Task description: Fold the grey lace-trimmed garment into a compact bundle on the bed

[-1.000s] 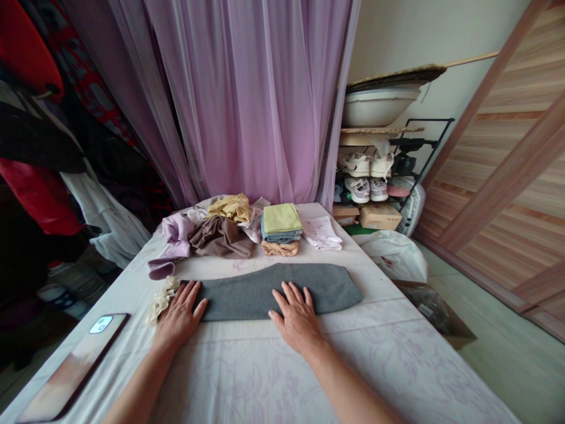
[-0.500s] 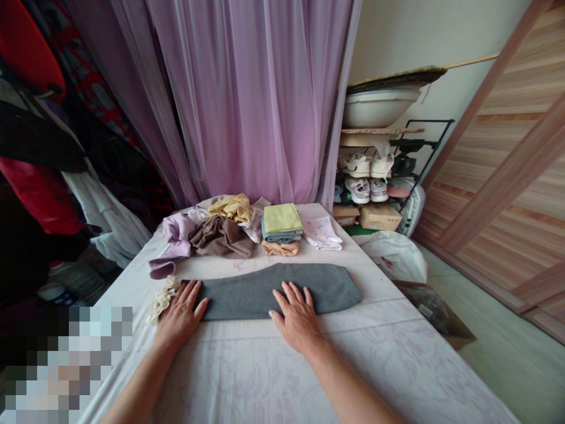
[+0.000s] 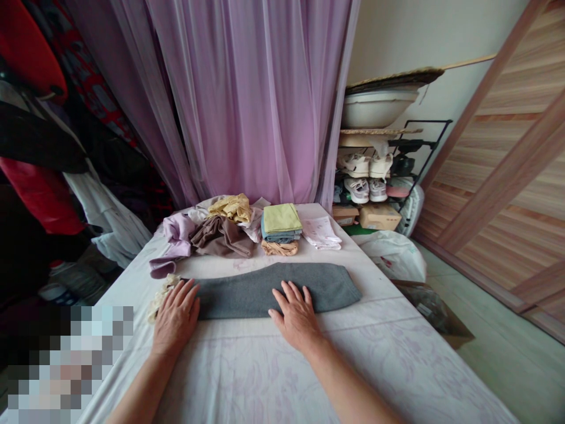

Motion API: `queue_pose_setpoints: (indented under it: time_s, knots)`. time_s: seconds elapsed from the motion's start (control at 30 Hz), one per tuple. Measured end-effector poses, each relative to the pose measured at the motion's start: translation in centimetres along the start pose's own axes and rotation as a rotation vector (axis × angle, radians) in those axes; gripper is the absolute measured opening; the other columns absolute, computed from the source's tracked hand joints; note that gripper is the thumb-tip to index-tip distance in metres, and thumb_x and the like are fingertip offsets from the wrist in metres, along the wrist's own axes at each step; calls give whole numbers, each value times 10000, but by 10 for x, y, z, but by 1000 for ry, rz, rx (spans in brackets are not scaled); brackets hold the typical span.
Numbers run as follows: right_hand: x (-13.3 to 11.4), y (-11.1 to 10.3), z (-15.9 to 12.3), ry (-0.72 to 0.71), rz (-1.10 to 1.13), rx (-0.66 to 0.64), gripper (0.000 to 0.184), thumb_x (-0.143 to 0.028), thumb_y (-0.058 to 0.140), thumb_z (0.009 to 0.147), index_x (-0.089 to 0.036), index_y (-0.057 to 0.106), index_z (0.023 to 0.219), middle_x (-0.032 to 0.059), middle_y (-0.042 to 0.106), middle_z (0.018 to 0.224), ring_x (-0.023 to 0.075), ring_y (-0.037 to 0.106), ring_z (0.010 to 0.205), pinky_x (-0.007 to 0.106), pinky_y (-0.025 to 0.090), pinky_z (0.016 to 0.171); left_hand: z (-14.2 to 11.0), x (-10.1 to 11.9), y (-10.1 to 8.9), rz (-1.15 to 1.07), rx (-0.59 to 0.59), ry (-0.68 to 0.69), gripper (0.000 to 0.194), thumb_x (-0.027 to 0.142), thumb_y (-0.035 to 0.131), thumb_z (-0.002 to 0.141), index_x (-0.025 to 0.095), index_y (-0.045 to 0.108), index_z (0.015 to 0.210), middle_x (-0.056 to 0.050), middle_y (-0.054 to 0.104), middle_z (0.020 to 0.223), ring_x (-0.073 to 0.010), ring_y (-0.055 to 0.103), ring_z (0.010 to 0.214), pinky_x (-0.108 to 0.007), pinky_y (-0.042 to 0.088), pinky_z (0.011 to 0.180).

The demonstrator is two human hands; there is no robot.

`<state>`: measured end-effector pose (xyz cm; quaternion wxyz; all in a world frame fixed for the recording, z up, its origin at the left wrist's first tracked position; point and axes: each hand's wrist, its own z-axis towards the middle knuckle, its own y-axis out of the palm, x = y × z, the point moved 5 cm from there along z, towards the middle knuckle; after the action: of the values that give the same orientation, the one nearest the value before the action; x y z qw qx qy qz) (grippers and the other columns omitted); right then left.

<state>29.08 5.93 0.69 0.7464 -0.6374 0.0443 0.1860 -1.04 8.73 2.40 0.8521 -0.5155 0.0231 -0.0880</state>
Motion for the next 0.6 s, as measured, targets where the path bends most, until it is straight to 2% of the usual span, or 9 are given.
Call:
queue_pose_setpoints:
  time_s: [0.1,0.2,0.37,0.5,0.6]
  knots:
    - [0,-1,0,1,4,-2,509,-495,413,954,-265,515,1396,109,405,1527,281,322,1415,546,140,1162,-3,4,-11,25,117,-85,474,336,348,943,160,563,1326,-140,483,1463,-302,316,1431,-518,174,1197]
    - [-1,-1,1,2,15,-7,513,-498,413,954,-261,515,1397,110,407,1526,284,321,1414,549,139,1161,-5,5,-17,36,159,-187,507,325,354,946,132,490,1395,-162,432,1496,-307,284,1440,-532,134,1193]
    - [-1,-1,0,5,28,-10,516,-501,416,953,-259,516,1398,111,404,1528,284,318,1414,547,141,1160,-5,0,-23,79,200,-328,511,342,319,965,121,481,1397,-170,460,1475,-312,367,1388,-529,167,1166]
    - [-1,-1,0,5,39,-6,514,-499,416,955,-253,518,1395,114,401,1529,282,311,1420,551,133,1162,-6,-6,-23,101,181,-376,498,353,332,957,156,498,1384,-155,569,1372,-300,486,1288,-539,176,1152]
    - [-1,-1,0,6,40,-6,513,-496,421,954,-253,517,1396,114,401,1529,281,311,1420,550,131,1163,-4,-9,-19,119,130,-357,503,364,327,949,138,542,1343,-159,630,1292,-304,547,1207,-530,265,1109]
